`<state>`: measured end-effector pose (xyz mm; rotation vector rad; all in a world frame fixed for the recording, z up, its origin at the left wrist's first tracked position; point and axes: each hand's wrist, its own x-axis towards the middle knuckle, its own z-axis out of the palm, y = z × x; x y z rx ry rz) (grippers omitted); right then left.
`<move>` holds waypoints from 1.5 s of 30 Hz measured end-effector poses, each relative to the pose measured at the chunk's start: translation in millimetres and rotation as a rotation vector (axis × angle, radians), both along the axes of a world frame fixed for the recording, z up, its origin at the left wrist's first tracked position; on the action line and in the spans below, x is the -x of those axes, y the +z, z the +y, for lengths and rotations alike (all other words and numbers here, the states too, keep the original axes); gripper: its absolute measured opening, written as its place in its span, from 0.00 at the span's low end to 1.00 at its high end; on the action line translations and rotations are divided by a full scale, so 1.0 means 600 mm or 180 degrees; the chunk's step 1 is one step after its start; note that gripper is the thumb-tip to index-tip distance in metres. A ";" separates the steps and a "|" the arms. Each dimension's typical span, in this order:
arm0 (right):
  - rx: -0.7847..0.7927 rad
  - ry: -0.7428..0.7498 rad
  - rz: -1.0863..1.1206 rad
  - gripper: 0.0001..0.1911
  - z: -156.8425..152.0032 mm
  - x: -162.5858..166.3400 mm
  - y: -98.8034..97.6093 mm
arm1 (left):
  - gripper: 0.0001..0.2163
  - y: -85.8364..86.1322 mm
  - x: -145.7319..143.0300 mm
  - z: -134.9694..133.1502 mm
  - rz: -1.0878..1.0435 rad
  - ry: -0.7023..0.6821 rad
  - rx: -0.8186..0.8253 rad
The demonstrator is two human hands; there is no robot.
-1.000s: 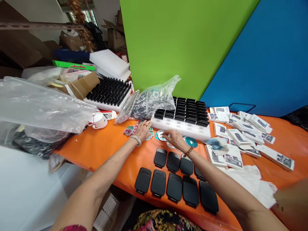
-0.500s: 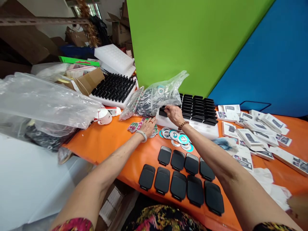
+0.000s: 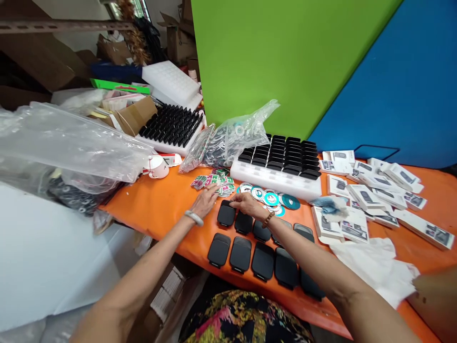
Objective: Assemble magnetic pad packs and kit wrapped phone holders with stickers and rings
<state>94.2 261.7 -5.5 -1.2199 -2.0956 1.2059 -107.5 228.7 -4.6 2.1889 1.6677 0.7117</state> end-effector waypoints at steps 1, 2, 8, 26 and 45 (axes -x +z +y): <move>-0.0046 0.0005 -0.0043 0.05 -0.006 0.002 0.000 | 0.19 -0.006 0.003 -0.020 -0.0098 0.0038 0.0093; -0.0114 -0.0020 -0.0082 0.04 -0.011 0.000 0.002 | 0.19 -0.011 0.005 -0.040 -0.0164 0.0048 0.0189; -0.0791 -0.0361 -0.0274 0.10 -0.052 -0.078 0.013 | 0.25 -0.037 -0.013 -0.119 0.0002 -0.0243 0.0636; -0.1917 -0.0145 -0.1494 0.33 -0.190 -0.219 -0.009 | 0.28 -0.093 -0.118 -0.104 0.0636 -0.0459 -0.0170; -0.1477 -0.0723 -0.1366 0.32 -0.286 -0.324 -0.022 | 0.32 -0.052 -0.141 -0.135 0.0734 -0.0717 0.0274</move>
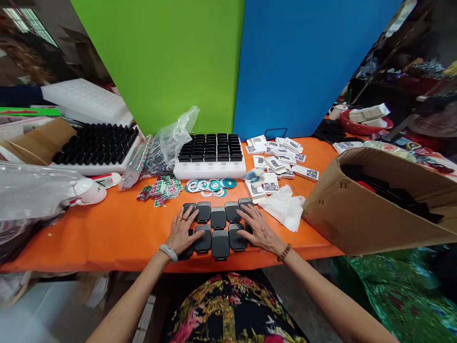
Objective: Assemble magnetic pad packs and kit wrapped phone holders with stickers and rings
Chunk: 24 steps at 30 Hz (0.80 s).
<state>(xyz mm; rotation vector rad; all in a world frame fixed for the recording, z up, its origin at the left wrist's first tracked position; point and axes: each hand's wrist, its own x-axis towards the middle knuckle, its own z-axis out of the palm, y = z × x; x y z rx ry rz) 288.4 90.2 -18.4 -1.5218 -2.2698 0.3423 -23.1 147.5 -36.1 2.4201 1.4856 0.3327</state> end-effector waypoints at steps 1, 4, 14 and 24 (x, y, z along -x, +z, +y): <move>0.0025 -0.0037 -0.0065 0.33 -0.008 -0.007 -0.006 | 0.34 0.001 0.002 -0.007 0.0044 -0.0073 -0.0017; -0.0017 -0.0137 -0.0159 0.35 -0.015 -0.020 -0.019 | 0.42 0.005 0.000 -0.035 0.0210 -0.0422 -0.0091; -0.0156 -0.0167 -0.0204 0.32 0.048 -0.001 -0.023 | 0.45 0.009 -0.072 -0.086 0.0499 -0.0946 -0.0323; -0.0076 -0.0250 -0.0144 0.31 0.037 -0.005 -0.041 | 0.41 0.011 -0.077 -0.068 0.0542 -0.0927 -0.0092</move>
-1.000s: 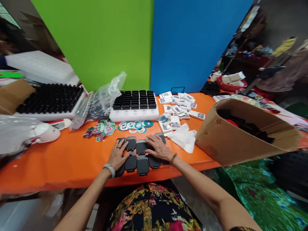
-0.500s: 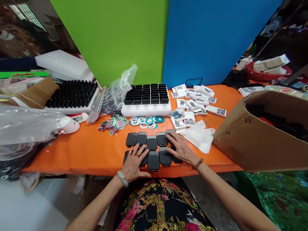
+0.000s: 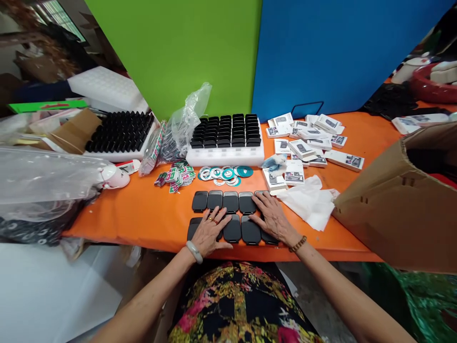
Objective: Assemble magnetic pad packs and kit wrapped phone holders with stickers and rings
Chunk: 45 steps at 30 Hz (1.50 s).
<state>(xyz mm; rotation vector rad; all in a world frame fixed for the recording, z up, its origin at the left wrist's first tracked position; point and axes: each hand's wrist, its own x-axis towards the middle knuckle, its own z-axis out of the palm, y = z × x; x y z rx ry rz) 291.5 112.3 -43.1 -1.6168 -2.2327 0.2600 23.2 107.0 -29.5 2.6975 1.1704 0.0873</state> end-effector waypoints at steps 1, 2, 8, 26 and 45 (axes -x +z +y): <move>0.0019 -0.0023 0.0008 0.31 -0.001 0.000 0.002 | 0.40 0.002 0.000 0.001 0.0022 -0.0011 0.0037; 0.0022 -0.0045 0.0020 0.32 -0.003 -0.001 0.004 | 0.40 0.003 -0.001 0.001 0.0039 -0.0018 0.0073; -0.0054 0.0400 -0.0007 0.38 -0.055 -0.010 0.018 | 0.44 0.012 0.022 -0.003 -0.0120 0.0317 0.0093; -0.0246 0.0521 -0.0481 0.39 -0.090 -0.002 -0.015 | 0.39 -0.017 0.087 0.007 -0.0494 0.0460 -0.0038; -0.0454 -0.0794 -0.0213 0.26 -0.077 0.027 -0.016 | 0.32 -0.046 0.103 0.025 -0.0838 0.0086 -0.0742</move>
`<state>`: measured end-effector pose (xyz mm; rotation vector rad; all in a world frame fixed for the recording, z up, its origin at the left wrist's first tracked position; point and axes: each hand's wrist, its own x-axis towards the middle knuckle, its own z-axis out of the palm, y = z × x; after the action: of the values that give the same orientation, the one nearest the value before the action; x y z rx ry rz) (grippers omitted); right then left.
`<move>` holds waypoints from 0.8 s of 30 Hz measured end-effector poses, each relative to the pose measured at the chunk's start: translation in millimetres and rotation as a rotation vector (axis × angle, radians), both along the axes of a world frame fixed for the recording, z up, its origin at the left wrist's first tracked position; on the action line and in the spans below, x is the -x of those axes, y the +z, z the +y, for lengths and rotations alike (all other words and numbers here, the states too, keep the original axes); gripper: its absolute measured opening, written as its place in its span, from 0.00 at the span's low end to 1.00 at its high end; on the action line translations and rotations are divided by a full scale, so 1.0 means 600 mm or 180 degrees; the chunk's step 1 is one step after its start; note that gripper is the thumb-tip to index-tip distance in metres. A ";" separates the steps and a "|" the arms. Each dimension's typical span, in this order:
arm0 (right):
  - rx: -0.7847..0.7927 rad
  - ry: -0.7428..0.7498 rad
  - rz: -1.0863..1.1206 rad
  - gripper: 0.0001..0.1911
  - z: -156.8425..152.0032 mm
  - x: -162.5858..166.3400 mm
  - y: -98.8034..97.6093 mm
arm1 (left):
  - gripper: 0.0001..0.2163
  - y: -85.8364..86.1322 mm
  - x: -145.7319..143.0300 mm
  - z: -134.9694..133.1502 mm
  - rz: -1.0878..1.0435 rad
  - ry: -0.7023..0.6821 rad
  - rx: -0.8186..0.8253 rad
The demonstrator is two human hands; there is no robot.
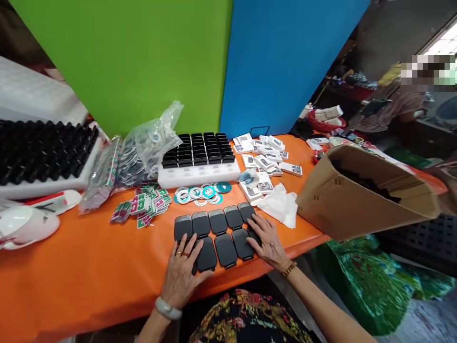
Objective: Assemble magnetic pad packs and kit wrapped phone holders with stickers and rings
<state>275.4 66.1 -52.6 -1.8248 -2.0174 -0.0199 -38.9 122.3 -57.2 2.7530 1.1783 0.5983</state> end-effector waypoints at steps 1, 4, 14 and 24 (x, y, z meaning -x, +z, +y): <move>0.0013 -0.0011 0.0038 0.26 0.000 0.000 0.001 | 0.32 -0.001 0.000 0.000 0.0010 0.0005 -0.0022; -0.0009 -0.0020 0.0167 0.28 -0.001 0.001 0.007 | 0.32 -0.005 0.002 0.001 0.0059 -0.0021 -0.0129; -0.0700 -0.0299 0.1062 0.27 -0.010 -0.006 0.020 | 0.32 -0.024 0.013 0.017 -0.0527 0.0210 -0.0188; -0.0996 -0.0350 0.1299 0.26 -0.012 -0.011 0.005 | 0.28 0.029 -0.012 -0.089 -0.1189 0.1079 -0.0019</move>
<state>282.2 58.8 -49.8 -1.5878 -1.5367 0.0046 -31.6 69.0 -40.0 2.3097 1.5437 1.0912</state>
